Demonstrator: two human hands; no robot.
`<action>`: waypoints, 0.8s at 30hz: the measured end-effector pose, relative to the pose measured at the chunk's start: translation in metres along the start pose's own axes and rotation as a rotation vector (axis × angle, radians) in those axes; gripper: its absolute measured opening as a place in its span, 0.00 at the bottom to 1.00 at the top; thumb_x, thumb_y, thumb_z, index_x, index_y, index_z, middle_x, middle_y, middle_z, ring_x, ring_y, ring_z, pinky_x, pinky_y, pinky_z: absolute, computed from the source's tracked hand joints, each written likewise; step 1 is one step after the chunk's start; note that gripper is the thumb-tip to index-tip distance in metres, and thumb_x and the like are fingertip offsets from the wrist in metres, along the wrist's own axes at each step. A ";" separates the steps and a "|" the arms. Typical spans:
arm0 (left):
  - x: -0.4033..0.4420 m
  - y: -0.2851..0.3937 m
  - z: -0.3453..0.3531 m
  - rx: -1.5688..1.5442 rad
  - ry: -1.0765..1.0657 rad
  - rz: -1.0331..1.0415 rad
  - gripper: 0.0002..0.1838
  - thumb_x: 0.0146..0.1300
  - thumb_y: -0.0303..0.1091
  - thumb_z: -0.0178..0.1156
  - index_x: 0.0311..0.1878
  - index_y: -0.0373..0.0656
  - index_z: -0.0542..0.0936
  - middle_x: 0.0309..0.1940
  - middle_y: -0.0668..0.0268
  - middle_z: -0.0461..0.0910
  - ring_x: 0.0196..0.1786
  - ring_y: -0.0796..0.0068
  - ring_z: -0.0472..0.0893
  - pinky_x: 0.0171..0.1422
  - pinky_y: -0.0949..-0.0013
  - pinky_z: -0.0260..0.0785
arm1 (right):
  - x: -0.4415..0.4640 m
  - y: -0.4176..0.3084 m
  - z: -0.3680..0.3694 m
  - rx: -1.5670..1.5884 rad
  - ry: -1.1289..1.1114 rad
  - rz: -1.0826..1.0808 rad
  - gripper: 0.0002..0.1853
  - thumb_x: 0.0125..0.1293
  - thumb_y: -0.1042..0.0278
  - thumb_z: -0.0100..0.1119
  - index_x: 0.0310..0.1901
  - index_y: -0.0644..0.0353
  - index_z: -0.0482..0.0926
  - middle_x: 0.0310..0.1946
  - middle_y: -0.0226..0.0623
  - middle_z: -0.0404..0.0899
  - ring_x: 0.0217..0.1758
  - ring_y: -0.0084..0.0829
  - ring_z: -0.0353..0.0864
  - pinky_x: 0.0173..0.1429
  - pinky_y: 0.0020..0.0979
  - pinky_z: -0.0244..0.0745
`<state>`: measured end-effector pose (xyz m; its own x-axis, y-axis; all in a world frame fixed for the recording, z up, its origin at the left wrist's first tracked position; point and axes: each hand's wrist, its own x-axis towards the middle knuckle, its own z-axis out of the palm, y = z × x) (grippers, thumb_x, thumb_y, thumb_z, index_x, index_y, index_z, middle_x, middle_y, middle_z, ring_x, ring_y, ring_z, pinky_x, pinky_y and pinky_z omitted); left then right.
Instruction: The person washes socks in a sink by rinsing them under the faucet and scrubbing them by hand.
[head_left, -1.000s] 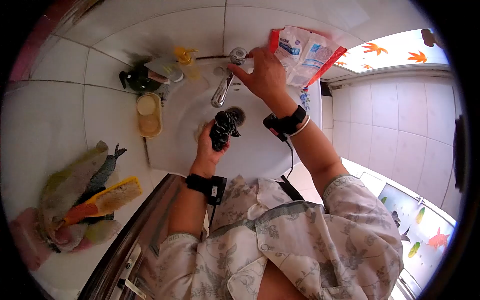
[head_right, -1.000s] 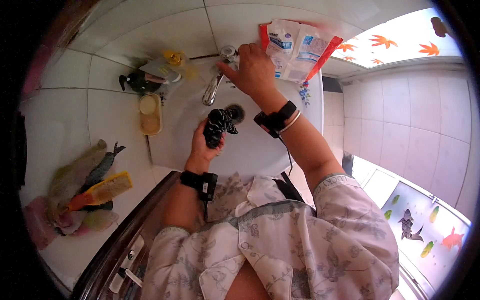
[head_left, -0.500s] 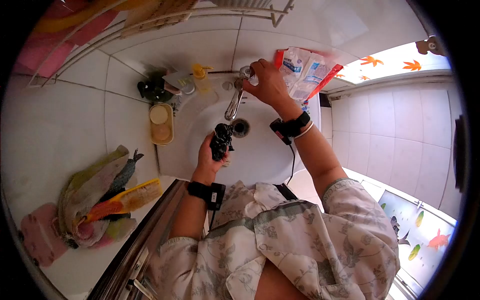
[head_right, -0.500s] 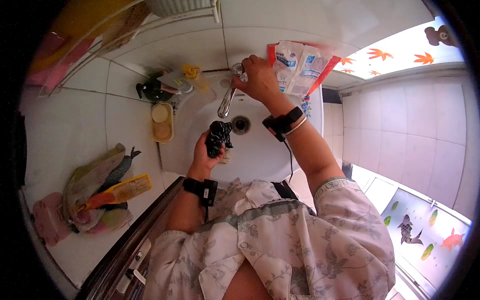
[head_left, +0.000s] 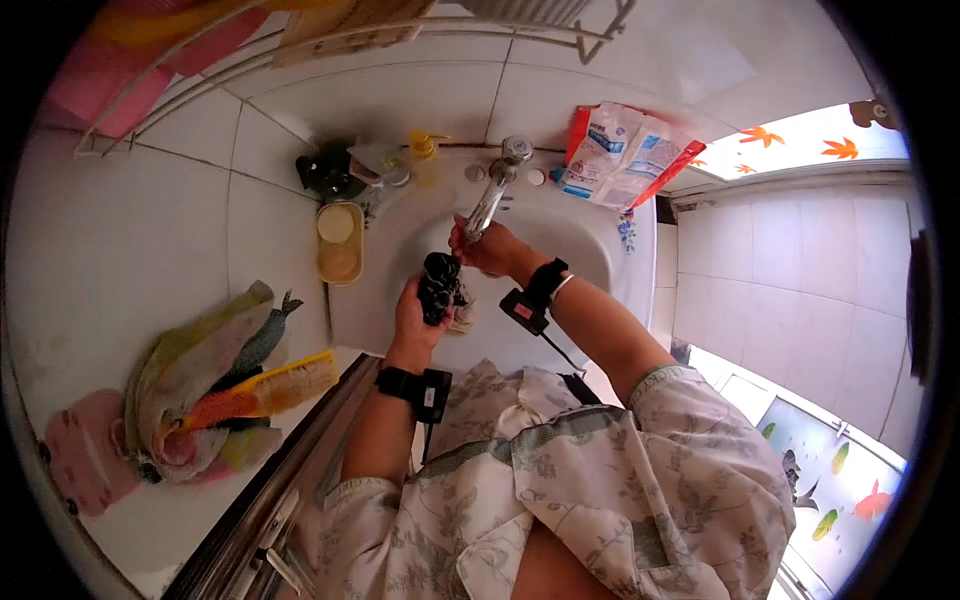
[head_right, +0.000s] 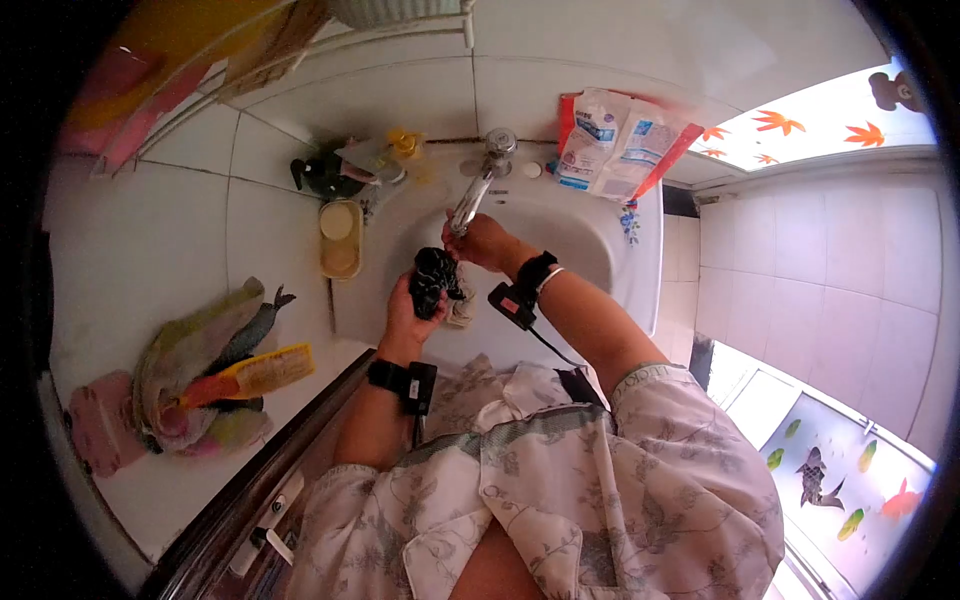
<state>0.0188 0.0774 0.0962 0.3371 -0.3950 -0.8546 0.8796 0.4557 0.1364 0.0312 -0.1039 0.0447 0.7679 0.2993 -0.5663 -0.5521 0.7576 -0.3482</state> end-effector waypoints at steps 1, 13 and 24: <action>0.002 0.000 -0.002 0.016 -0.008 0.022 0.15 0.59 0.47 0.47 0.37 0.45 0.72 0.26 0.64 0.74 0.24 0.69 0.73 0.23 0.73 0.66 | 0.001 0.000 0.002 0.055 -0.034 -0.010 0.05 0.59 0.68 0.48 0.31 0.56 0.74 0.26 0.31 0.74 0.25 0.22 0.72 0.27 0.22 0.68; 0.065 -0.003 0.053 0.045 -0.185 -0.215 0.15 0.58 0.48 0.48 0.34 0.46 0.72 0.25 0.64 0.73 0.21 0.71 0.69 0.19 0.75 0.61 | -0.044 -0.008 -0.021 -0.212 0.458 0.044 0.17 0.63 0.51 0.39 0.47 0.52 0.70 0.34 0.31 0.75 0.31 0.26 0.72 0.33 0.29 0.67; 0.081 -0.006 0.035 0.004 -0.109 0.183 0.11 0.60 0.42 0.48 0.38 0.47 0.74 0.31 0.71 0.76 0.26 0.76 0.71 0.28 0.75 0.63 | -0.019 -0.002 -0.036 0.171 0.142 -0.368 0.11 0.61 0.67 0.46 0.44 0.53 0.73 0.36 0.34 0.75 0.42 0.33 0.73 0.48 0.29 0.68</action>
<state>0.0527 0.0146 0.0437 0.5254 -0.3902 -0.7561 0.8018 0.5244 0.2865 0.0063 -0.1319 0.0291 0.8446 -0.0822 -0.5291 -0.1789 0.8880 -0.4236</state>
